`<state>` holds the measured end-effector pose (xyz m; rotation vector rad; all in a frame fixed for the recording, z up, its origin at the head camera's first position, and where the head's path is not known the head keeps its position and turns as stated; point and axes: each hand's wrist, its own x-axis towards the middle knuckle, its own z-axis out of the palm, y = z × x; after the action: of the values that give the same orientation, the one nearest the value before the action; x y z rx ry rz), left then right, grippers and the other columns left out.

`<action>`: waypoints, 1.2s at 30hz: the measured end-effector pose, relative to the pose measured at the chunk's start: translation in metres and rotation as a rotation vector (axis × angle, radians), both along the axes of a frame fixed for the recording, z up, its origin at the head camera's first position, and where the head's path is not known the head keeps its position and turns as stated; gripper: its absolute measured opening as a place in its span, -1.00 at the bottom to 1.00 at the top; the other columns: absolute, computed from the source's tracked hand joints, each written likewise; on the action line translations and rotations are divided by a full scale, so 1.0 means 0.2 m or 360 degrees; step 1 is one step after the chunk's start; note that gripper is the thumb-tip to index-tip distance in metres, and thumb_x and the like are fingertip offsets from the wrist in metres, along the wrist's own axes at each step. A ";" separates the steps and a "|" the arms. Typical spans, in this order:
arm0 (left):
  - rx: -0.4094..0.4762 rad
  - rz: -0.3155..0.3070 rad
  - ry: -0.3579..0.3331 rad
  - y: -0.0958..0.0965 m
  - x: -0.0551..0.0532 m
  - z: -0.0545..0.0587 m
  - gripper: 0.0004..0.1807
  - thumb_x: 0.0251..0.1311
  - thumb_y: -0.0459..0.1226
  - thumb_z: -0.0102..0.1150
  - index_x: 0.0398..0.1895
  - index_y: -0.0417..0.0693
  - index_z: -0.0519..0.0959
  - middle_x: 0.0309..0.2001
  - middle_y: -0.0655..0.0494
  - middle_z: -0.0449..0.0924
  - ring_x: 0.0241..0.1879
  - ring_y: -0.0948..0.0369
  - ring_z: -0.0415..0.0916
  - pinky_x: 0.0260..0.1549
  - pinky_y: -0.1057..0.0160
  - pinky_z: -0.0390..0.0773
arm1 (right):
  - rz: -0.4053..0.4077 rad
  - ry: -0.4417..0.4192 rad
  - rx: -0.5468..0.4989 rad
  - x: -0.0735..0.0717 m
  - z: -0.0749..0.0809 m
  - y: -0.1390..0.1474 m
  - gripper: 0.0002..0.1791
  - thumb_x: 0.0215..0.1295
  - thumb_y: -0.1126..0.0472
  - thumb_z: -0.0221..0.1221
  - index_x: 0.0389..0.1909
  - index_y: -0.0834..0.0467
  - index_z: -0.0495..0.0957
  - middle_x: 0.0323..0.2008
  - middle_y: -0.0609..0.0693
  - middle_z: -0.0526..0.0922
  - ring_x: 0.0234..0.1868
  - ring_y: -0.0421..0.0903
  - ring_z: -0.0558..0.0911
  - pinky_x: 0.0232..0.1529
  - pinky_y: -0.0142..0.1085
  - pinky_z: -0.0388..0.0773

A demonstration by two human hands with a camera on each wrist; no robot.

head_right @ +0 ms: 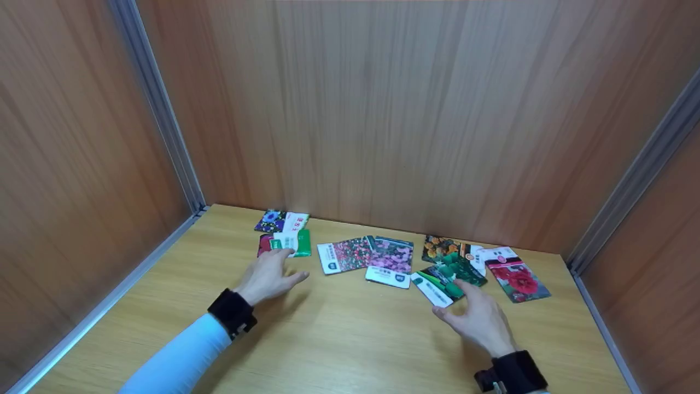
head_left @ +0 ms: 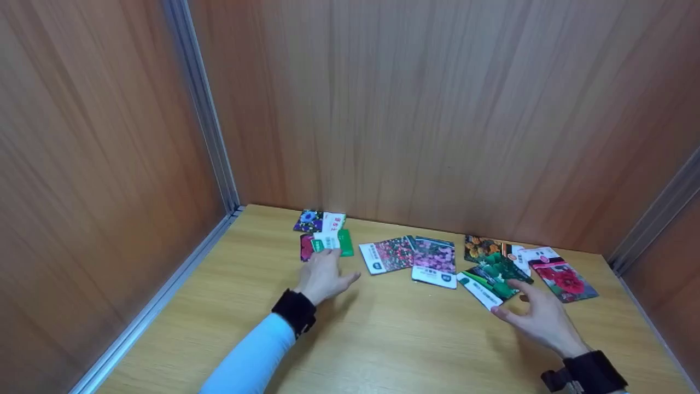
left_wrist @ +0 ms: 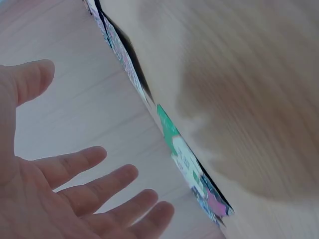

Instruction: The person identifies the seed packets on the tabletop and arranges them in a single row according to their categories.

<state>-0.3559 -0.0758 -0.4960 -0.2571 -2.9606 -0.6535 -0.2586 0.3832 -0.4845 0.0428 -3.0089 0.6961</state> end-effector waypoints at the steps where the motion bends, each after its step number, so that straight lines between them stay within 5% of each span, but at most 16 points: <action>1: 0.0012 -0.0006 -0.0015 0.02 -0.01 0.00 -0.10 0.27 0.28 0.34 0.47 -0.12 0.47 0.29 -0.17 0.58 0.28 -0.11 0.51 0.25 -0.14 0.54 | 0.0001 -0.0008 -0.0003 0.00 0.00 0.00 0.19 0.21 -0.56 0.27 0.51 0.33 0.34 0.39 0.46 0.46 0.24 0.45 0.57 0.08 0.34 0.58; 11: 0.0104 -0.0084 -0.0079 0.17 -0.16 -0.02 -0.20 0.29 0.18 0.39 0.46 -0.07 0.50 0.30 -0.12 0.58 0.30 -0.08 0.50 0.30 -0.10 0.51 | 0.0027 -0.0001 -0.0025 0.02 0.00 -0.02 0.09 0.25 -0.46 0.34 0.51 0.29 0.37 0.36 0.44 0.51 0.22 0.43 0.60 0.05 0.30 0.62; 20: 0.0001 -0.0122 -0.0061 0.29 -0.32 -0.02 -0.19 0.29 0.21 0.38 0.48 -0.01 0.49 0.41 -0.13 0.52 0.40 -0.12 0.42 0.38 -0.14 0.45 | 0.0004 -0.0153 -0.0119 0.04 0.00 -0.03 0.14 0.23 -0.49 0.32 0.55 0.25 0.31 0.43 0.43 0.43 0.30 0.45 0.54 0.11 0.33 0.59; 27: -0.0117 -0.0184 -0.0066 0.37 -0.37 -0.09 -0.02 0.25 0.30 0.35 0.58 -0.06 0.36 0.56 -0.24 0.30 0.57 -0.22 0.17 0.49 -0.20 0.27 | 0.0070 -0.0166 -0.0212 0.06 0.01 -0.08 0.08 0.23 -0.39 0.41 0.53 0.25 0.35 0.43 0.37 0.47 0.32 0.42 0.53 0.10 0.27 0.63; 36: -0.0255 -0.0117 -0.0161 0.51 -0.44 -0.15 0.00 0.26 0.35 0.30 0.60 -0.01 0.33 0.57 -0.21 0.27 0.56 -0.19 0.17 0.47 -0.19 0.31 | 0.0080 -0.0209 -0.0225 0.06 -0.01 -0.13 0.04 0.23 -0.33 0.44 0.54 0.21 0.36 0.43 0.34 0.49 0.33 0.39 0.54 0.17 0.34 0.55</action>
<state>-0.4446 0.0258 -0.5251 -0.3579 -3.1183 -0.4496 -0.2469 0.3569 -0.4866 0.0692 -3.0819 0.9503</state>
